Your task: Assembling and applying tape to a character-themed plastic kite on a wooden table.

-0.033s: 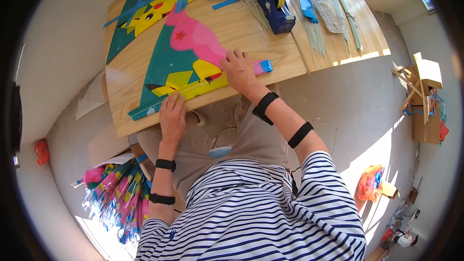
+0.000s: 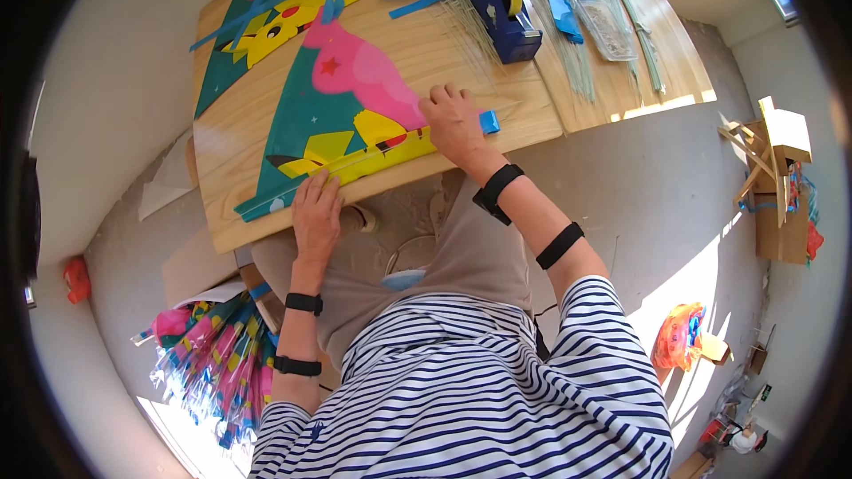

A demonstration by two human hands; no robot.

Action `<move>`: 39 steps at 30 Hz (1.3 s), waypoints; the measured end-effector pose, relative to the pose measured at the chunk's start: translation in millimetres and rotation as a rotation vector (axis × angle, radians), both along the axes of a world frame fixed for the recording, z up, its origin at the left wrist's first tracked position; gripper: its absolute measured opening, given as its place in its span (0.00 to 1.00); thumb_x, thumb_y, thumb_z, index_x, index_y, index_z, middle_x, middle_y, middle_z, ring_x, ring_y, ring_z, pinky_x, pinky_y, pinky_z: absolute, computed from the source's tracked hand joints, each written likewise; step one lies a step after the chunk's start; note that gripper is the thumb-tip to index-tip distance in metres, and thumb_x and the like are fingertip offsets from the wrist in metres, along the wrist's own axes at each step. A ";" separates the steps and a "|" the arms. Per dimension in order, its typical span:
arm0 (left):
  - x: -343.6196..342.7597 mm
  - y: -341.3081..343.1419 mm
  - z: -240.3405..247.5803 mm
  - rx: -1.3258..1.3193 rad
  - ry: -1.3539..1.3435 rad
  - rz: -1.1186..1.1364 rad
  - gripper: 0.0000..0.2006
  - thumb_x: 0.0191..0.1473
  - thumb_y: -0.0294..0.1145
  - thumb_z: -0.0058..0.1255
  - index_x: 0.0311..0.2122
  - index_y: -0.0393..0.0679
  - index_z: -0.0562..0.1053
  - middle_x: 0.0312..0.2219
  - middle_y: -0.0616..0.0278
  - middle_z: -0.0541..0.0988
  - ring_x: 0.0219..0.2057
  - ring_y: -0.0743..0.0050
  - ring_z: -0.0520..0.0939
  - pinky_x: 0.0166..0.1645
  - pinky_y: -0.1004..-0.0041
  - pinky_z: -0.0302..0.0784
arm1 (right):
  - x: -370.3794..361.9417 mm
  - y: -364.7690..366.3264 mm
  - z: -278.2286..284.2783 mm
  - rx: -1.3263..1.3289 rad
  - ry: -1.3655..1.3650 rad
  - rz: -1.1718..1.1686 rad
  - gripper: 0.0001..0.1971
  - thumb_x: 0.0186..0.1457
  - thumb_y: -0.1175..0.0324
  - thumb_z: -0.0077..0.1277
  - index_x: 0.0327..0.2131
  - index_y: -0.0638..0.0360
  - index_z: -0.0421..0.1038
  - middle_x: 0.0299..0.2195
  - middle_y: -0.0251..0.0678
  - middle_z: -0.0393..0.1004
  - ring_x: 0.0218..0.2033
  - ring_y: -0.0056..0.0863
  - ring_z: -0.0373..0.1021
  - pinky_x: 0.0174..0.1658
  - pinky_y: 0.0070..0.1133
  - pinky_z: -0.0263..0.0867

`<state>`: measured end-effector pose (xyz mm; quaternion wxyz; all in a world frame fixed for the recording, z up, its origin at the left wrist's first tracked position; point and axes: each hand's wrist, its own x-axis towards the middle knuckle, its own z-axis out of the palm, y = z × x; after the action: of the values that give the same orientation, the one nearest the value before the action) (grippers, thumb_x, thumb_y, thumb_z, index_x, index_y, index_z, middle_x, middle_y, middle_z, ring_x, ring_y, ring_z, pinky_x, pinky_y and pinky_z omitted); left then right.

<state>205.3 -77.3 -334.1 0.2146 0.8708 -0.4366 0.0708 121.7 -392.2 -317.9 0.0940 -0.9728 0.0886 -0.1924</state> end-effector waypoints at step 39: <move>-5.6 -6.7 0.7 0.031 0.003 0.038 0.24 0.54 0.32 0.59 0.57 0.42 0.74 0.56 0.58 0.74 0.59 0.54 0.70 0.65 0.54 0.62 | -98.8 -63.4 -8.9 -0.431 0.077 -0.202 0.02 0.49 0.71 0.52 0.26 0.55 0.74 0.31 0.35 0.72 0.39 0.38 0.69 0.44 0.33 0.63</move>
<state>199.8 -84.0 -333.4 0.2003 0.8823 -0.4207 0.0668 22.9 -455.5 -326.8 -0.1392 -0.9631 0.1459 -0.1782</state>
